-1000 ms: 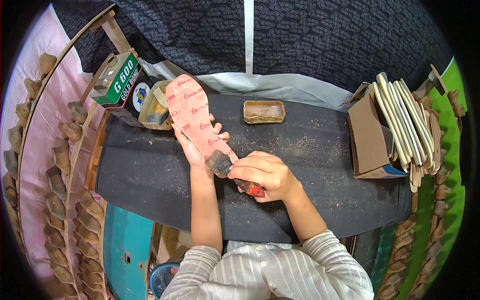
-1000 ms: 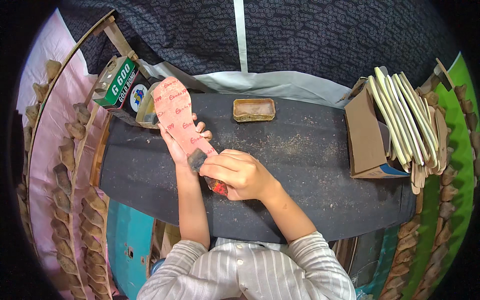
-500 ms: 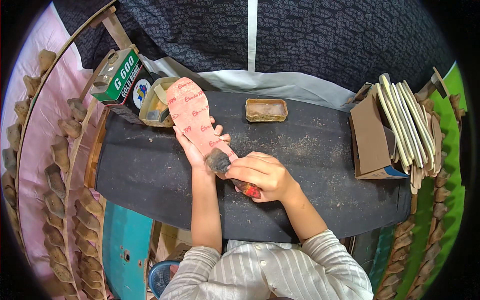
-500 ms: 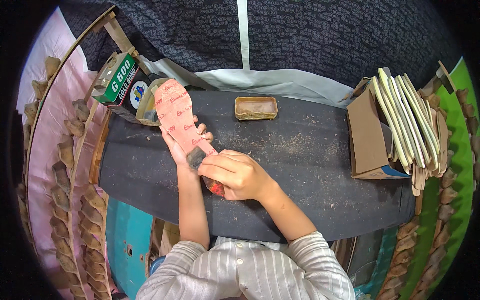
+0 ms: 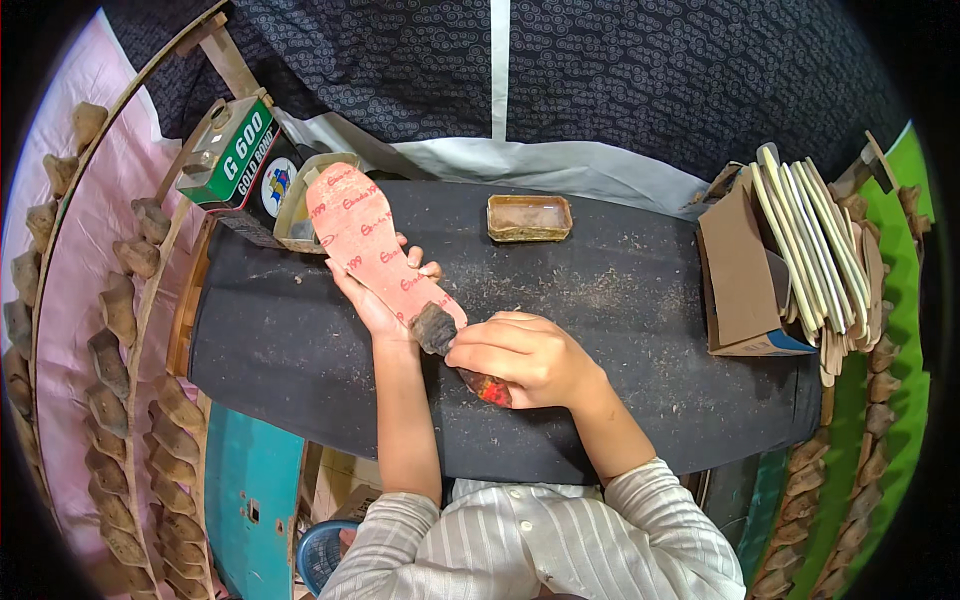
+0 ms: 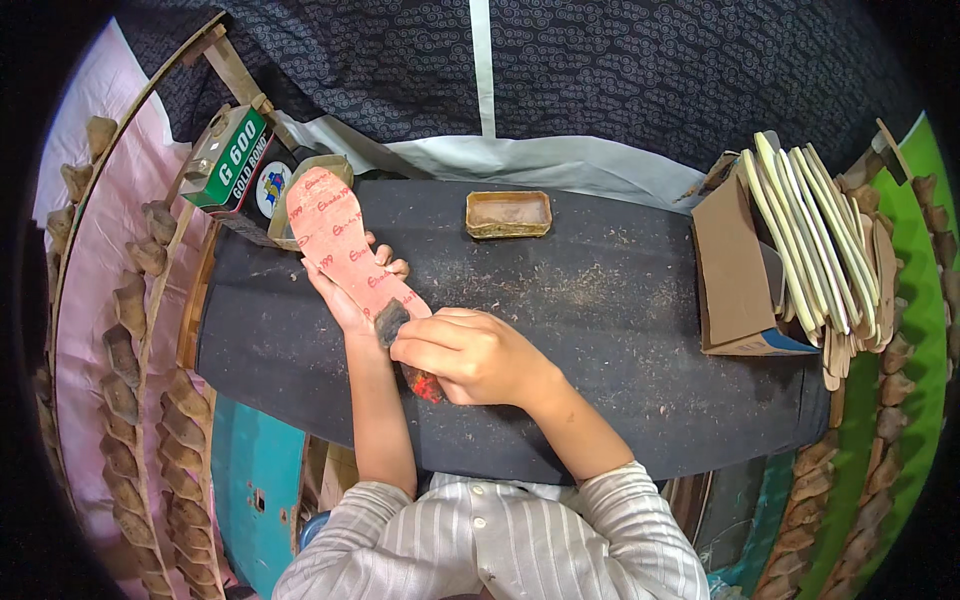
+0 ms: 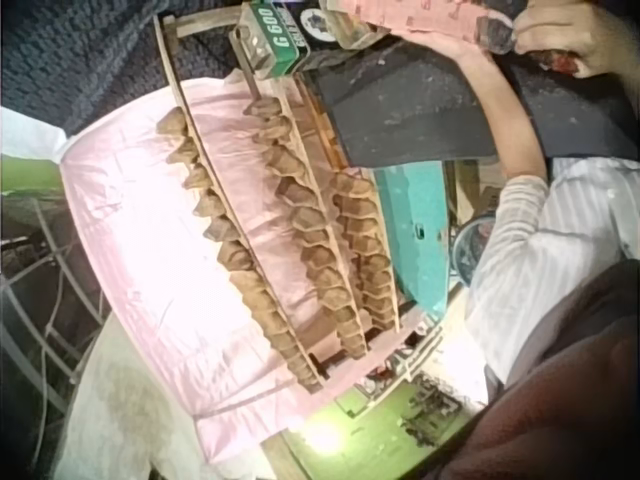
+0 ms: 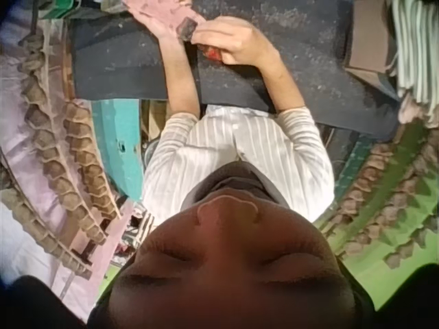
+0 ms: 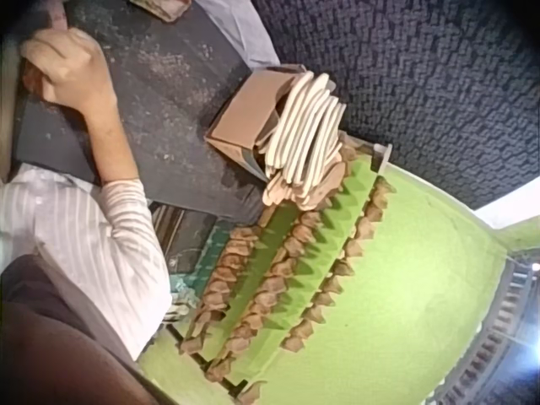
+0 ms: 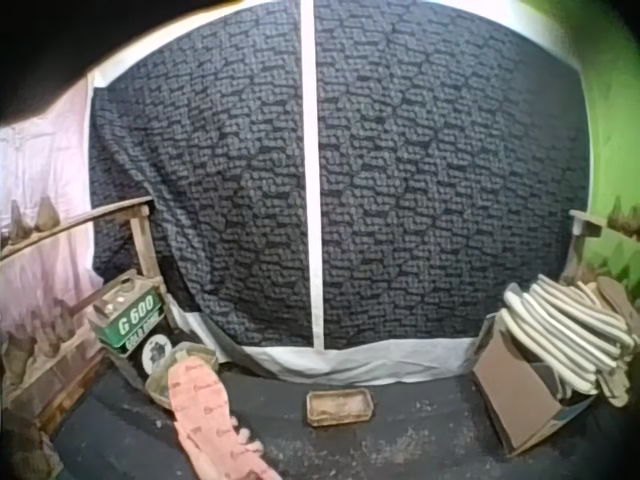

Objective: Apply adhesive treatment to shoe soles using a brush.

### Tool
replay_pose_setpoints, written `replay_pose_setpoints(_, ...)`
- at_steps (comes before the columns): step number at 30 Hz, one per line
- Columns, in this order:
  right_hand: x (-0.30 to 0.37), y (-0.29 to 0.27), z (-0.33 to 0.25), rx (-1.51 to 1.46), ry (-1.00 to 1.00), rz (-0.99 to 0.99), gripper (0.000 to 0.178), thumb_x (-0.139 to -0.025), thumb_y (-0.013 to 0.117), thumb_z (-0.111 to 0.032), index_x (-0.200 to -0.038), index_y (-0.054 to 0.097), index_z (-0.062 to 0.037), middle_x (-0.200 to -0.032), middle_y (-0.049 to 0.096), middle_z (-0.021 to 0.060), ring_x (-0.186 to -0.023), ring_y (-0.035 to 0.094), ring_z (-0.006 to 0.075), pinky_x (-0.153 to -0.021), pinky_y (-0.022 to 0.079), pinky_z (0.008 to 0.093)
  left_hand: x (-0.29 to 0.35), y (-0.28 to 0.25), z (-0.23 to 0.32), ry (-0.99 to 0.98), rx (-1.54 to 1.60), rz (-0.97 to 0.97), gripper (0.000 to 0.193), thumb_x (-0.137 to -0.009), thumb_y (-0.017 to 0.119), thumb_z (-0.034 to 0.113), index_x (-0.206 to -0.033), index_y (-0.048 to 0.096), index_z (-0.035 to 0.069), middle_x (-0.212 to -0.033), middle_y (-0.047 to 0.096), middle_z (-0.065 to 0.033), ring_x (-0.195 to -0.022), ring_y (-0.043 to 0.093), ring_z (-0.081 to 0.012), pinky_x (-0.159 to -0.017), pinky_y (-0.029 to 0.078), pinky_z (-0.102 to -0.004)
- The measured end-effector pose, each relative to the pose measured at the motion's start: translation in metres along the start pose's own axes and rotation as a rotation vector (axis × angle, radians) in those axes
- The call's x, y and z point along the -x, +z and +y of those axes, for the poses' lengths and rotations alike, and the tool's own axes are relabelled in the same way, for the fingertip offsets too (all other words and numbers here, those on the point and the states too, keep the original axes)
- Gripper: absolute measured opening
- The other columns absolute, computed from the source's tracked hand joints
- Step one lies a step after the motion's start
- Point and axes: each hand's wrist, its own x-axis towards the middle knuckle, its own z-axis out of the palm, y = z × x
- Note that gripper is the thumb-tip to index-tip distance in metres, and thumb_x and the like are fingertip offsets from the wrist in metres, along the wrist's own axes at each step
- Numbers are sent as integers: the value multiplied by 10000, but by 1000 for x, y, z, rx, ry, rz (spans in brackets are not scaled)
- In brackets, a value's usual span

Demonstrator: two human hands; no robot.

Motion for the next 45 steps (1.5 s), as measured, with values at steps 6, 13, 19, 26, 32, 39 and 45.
replay_pose_setpoints(6,0,-10,-2,-45,26,-123,310,-590,636,-4,-899,644,-26,-935,627,100,-769,620,258,-685,511,343,-4,-16,3,50,84,-73,720,-829,341,715,-1132,511,84,-917,558,-81,-688,472,-226,-592,400,-358)
replay_pose_setpoints(13,2,5,8,0,-44,24,325,-587,635,-10,-911,660,-33,-930,635,107,-753,628,250,-662,511,333,0,-4,0,82,16,9,753,-806,323,752,-1066,495,66,-874,508,-61,-663,454,-217,-557,376,-365)
replay_pose_setpoints(19,2,-6,4,-49,22,-76,358,-560,622,18,-914,623,-39,-937,620,86,-821,616,259,-722,513,350,-4,-15,1,63,23,4,766,-796,330,762,-1056,497,61,-884,513,-61,-672,455,-219,-569,379,-364)
replay_pose_setpoints(26,4,-5,9,-92,54,-61,356,-556,597,39,-901,622,-45,-932,624,91,-822,615,272,-723,510,353,-6,-24,7,119,80,24,771,-786,339,772,-1070,498,73,-903,519,-60,-686,455,-222,-576,383,-368)
replay_pose_setpoints(32,7,-17,14,-8,173,7,348,-568,576,58,-891,627,-60,-901,636,102,-824,626,284,-737,511,357,-4,-21,5,135,55,6,776,-781,348,774,-1109,493,86,-917,537,-69,-685,454,-223,-581,383,-369)
replay_pose_setpoints(39,6,-10,9,-187,126,-70,362,-564,577,59,-900,630,-64,-905,636,106,-807,622,292,-725,513,359,-7,-29,2,85,111,-65,765,-790,375,751,-1110,505,68,-921,541,-77,-699,450,-220,-611,381,-359)
replay_pose_setpoints(45,10,-23,19,-174,312,29,393,-544,519,110,-889,637,-36,-901,641,115,-779,639,282,-668,543,327,-3,-20,-2,69,143,-91,753,-790,396,740,-1126,502,75,-939,545,-76,-706,453,-219,-618,382,-360)
